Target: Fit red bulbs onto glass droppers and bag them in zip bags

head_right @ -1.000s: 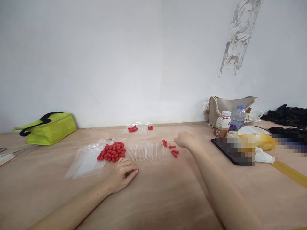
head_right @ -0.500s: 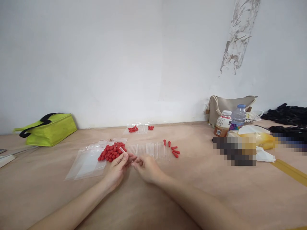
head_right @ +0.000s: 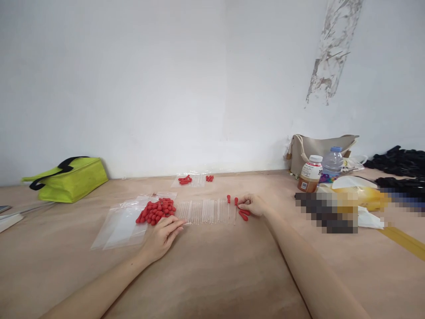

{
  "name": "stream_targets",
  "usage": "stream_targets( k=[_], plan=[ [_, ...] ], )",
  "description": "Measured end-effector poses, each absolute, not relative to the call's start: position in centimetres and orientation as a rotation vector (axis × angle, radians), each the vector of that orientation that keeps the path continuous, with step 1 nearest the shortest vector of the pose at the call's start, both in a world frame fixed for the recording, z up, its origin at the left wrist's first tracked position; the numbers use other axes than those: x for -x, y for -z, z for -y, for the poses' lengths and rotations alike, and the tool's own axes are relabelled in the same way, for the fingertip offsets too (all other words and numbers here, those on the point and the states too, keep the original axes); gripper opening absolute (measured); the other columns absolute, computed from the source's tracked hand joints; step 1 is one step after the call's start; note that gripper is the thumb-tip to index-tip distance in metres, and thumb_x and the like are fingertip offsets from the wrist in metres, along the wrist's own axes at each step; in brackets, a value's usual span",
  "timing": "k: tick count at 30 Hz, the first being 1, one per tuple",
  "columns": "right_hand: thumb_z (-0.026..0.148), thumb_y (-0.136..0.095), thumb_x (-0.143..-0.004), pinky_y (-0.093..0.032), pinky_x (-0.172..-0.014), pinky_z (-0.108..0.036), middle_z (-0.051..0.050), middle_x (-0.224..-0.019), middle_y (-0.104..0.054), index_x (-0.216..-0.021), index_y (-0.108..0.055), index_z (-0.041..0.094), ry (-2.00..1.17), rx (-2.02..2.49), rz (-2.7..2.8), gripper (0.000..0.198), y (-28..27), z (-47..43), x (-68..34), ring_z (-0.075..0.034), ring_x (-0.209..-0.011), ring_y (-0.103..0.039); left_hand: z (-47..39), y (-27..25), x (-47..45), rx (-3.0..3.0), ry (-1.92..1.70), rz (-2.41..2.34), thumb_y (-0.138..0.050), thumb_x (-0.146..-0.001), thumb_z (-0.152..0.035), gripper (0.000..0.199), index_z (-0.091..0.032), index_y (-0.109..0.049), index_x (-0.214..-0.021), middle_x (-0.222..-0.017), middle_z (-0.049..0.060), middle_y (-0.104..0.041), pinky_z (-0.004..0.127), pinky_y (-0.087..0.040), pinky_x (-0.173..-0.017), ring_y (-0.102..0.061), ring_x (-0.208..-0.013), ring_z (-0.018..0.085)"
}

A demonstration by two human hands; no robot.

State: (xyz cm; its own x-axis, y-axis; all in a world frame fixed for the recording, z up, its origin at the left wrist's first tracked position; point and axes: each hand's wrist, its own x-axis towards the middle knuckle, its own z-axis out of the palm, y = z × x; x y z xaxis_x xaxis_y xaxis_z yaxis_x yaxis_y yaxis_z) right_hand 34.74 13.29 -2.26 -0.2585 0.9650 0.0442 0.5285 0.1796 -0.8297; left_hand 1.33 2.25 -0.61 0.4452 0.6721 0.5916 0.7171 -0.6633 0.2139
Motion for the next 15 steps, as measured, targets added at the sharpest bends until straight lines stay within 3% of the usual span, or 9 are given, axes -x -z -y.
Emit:
stream_targets(
  k=[6, 9, 11, 15],
  plan=[
    [0.049, -0.057, -0.065, -0.033, -0.047, -0.021, 0.001, -0.057, -0.054, -0.078, -0.060, 0.014, -0.729, 1.312, 1.782, 0.038, 1.3, -13.5, -34.6, -0.008, -0.049, -0.044, -2.6, 1.0, -1.0, 2.608, 1.020, 1.252, -0.043, -0.088, -0.026, 0.026, -0.021, -0.058, -0.108, -0.081, 0.005, -0.061, 0.030, -0.039, -0.070, -0.053, -0.074, 0.017],
    [0.047, -0.052, -0.071, -0.039, -0.057, -0.023, -0.002, -0.078, -0.058, -0.099, -0.055, 0.016, -0.682, 1.121, 1.685, 0.042, -0.2, -12.5, -32.6, -0.010, -0.063, -0.051, -2.7, 1.0, -0.9, 2.621, 1.036, 1.255, -0.045, -0.087, -0.026, 0.023, -0.021, -0.060, -0.104, -0.079, 0.004, -0.063, 0.032, -0.037, -0.074, -0.054, -0.074, 0.018],
    [0.045, -0.046, -0.076, -0.041, -0.060, -0.025, -0.002, -0.081, -0.057, -0.110, -0.049, 0.018, -0.710, 1.054, 1.720, 0.044, -1.0, -11.5, -30.5, -0.012, -0.067, -0.053, -2.6, 0.9, -0.9, 2.631, 1.030, 1.250, -0.046, -0.087, -0.027, 0.020, -0.021, -0.061, -0.099, -0.080, 0.003, -0.065, 0.033, -0.036, -0.076, -0.055, -0.075, 0.018],
    [0.040, -0.043, -0.080, -0.042, -0.070, -0.028, -0.004, -0.084, -0.059, -0.093, -0.057, 0.019, -0.771, 0.861, 1.903, 0.029, -1.0, -8.7, -26.3, -0.014, -0.079, -0.054, -2.5, 0.6, -1.0, 2.623, 1.010, 1.261, -0.046, -0.086, -0.027, 0.019, -0.021, -0.062, -0.096, -0.079, 0.003, -0.066, 0.034, -0.034, -0.077, -0.054, -0.075, 0.018]
  ],
)
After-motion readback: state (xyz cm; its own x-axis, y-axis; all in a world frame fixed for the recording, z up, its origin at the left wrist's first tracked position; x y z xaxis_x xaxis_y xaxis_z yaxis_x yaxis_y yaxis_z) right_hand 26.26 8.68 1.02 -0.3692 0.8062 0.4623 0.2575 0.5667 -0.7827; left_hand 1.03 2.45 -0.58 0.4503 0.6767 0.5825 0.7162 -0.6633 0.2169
